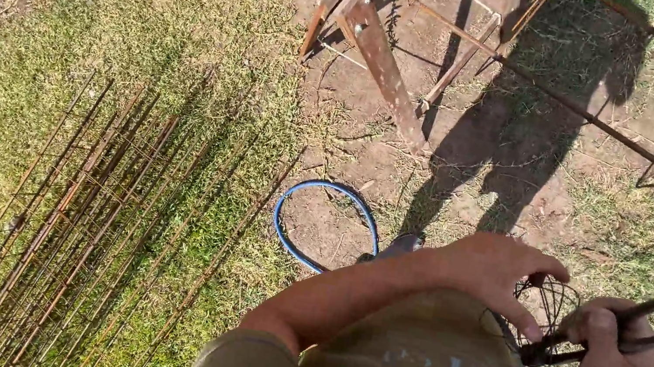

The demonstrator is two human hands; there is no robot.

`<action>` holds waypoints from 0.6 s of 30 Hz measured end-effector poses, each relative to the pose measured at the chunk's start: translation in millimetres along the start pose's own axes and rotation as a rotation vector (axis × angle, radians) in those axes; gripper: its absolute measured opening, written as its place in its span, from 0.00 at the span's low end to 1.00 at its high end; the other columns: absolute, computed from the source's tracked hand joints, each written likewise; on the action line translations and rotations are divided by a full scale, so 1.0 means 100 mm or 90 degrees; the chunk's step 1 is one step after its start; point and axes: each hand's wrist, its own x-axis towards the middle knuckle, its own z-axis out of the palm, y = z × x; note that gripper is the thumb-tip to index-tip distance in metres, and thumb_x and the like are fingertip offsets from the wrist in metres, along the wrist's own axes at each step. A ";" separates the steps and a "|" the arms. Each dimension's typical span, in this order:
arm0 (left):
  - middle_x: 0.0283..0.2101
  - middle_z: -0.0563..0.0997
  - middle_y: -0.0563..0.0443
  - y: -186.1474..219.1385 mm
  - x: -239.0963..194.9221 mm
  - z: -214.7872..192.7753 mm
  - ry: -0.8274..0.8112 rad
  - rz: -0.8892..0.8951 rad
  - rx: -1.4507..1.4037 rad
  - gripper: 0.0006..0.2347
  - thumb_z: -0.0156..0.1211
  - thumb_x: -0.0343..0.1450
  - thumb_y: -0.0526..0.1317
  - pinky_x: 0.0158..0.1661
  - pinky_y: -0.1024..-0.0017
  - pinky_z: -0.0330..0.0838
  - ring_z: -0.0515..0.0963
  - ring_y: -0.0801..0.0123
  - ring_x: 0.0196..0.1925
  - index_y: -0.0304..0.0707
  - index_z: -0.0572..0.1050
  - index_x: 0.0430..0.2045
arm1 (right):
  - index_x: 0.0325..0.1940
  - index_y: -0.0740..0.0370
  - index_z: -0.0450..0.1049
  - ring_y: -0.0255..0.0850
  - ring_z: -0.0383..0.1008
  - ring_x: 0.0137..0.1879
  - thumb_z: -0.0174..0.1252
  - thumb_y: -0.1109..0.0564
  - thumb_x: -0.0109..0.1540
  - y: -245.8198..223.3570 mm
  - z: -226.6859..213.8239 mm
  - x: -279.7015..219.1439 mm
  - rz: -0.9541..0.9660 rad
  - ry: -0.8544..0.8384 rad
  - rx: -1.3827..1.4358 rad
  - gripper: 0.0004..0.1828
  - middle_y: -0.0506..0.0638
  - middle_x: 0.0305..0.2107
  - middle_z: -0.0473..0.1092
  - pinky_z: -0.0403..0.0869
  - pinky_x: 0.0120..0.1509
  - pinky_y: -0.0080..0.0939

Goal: Tie steel rebar intersections with wire using pliers

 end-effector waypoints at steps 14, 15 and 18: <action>0.56 0.70 0.43 0.37 0.20 0.29 0.096 0.000 0.319 0.43 0.59 0.63 0.64 0.44 0.51 0.76 0.78 0.47 0.50 0.60 0.46 0.73 | 0.45 0.61 0.61 0.36 0.59 0.27 0.51 0.60 0.76 0.12 -0.20 -0.01 0.039 0.137 0.101 0.07 0.47 0.26 0.59 0.64 0.35 0.37; 0.55 0.71 0.42 0.43 0.21 0.26 0.078 -0.032 0.275 0.42 0.56 0.60 0.65 0.42 0.50 0.76 0.78 0.47 0.50 0.58 0.50 0.70 | 0.47 0.64 0.63 0.38 0.59 0.27 0.51 0.61 0.76 0.13 -0.26 0.00 0.059 0.129 0.070 0.06 0.49 0.26 0.59 0.64 0.35 0.38; 0.55 0.72 0.42 0.53 0.28 0.26 0.047 -0.077 0.223 0.41 0.53 0.58 0.66 0.41 0.50 0.76 0.78 0.49 0.51 0.53 0.54 0.67 | 0.50 0.67 0.69 0.41 0.63 0.32 0.54 0.64 0.72 -0.02 -0.41 0.02 0.132 0.108 -0.037 0.04 0.53 0.29 0.64 0.68 0.39 0.42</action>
